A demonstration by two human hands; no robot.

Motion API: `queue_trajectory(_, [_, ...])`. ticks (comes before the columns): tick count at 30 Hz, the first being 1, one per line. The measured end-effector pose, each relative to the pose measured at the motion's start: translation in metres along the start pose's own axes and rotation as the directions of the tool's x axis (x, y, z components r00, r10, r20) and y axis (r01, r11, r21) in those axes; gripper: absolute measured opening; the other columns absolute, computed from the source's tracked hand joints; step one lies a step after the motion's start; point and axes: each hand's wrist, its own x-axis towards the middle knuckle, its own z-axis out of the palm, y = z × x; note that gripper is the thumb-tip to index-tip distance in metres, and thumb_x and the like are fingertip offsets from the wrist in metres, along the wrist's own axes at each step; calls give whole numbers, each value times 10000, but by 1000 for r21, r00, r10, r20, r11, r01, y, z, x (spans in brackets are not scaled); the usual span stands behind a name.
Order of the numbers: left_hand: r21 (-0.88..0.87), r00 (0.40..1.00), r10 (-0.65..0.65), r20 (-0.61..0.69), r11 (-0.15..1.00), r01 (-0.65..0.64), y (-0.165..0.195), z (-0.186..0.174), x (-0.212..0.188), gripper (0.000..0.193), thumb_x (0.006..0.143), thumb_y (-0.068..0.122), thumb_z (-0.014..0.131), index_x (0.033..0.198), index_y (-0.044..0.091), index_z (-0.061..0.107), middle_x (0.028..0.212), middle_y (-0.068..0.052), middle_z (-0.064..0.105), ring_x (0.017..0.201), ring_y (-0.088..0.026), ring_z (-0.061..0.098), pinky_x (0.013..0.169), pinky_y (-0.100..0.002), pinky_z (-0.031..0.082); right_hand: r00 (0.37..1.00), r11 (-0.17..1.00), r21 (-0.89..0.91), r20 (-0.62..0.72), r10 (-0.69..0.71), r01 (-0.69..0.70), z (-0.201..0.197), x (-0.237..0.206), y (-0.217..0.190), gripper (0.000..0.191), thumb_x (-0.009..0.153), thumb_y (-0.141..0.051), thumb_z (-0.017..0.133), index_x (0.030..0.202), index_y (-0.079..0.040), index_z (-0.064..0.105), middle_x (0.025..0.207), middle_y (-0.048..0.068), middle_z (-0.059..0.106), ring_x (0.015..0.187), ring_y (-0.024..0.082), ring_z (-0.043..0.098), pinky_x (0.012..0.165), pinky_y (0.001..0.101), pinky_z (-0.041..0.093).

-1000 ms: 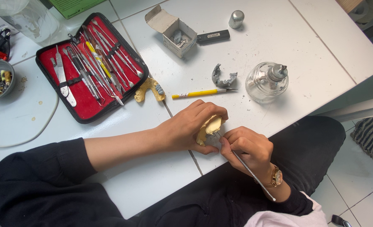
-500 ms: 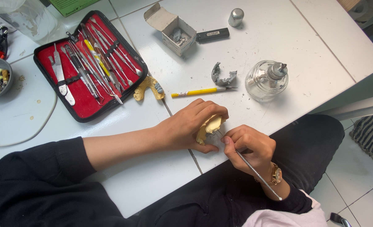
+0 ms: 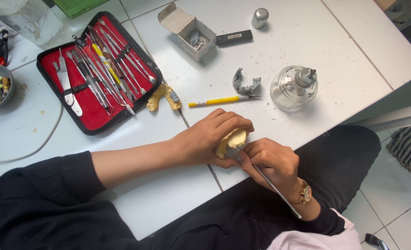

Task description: The person holds a yellow dental stone impression model on a white bench and uses a long metal dental instrument to scrape and trim material from the model, rotating it to work different areas. Other dental models and a red case of instruments sit on the bench nearby.

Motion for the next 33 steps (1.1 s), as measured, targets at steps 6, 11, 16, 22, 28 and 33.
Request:
queue_trajectory(6, [-26,998,-34,51,999,35,0,-1,1,814,701,263,924,1391,144,507,1323,-53,600,1272,-296,549,1096,-440,487,993,986,132,-40,112,-106,-3,0,-3,301,799,88,788,717,-62,539,719,81,689,702,173,736,566,248,543])
queue_trajectory(11, [-14,998,-38,49,999,39,0,-1,0,795,700,262,925,1375,151,521,1330,-51,600,1284,-299,544,1099,-438,492,996,994,82,-38,81,-78,-1,1,-3,336,808,92,797,708,-63,516,707,76,674,704,184,734,583,269,554])
queue_trajectory(16, [-3,999,-37,33,999,37,0,2,0,779,698,260,925,1363,158,533,1333,-48,605,1287,-296,545,1101,-437,497,999,998,50,-11,44,-43,0,1,-1,369,802,69,822,700,-73,497,702,63,673,684,169,726,555,266,548])
queue_trajectory(22, [2,999,-22,25,1000,22,-1,1,0,802,699,270,928,1381,151,522,1330,-55,600,1287,-301,543,1104,-447,494,1000,1000,4,-15,14,-14,0,2,-2,384,796,61,832,691,-72,487,698,62,657,656,167,700,525,276,514])
queue_trajectory(28, [25,999,-22,26,999,21,0,0,1,832,682,285,932,1389,145,516,1315,-68,590,1274,-314,544,1096,-456,486,999,999,3,-25,44,-44,1,3,-5,358,797,88,796,682,-60,491,692,61,643,633,160,675,517,274,490])
queue_trajectory(33, [15,999,-42,30,999,41,1,0,0,830,674,279,930,1385,142,525,1299,-64,600,1257,-311,551,1080,-446,496,997,997,27,-26,79,-78,0,1,-3,369,782,91,789,655,-64,480,692,68,666,596,140,661,492,258,478])
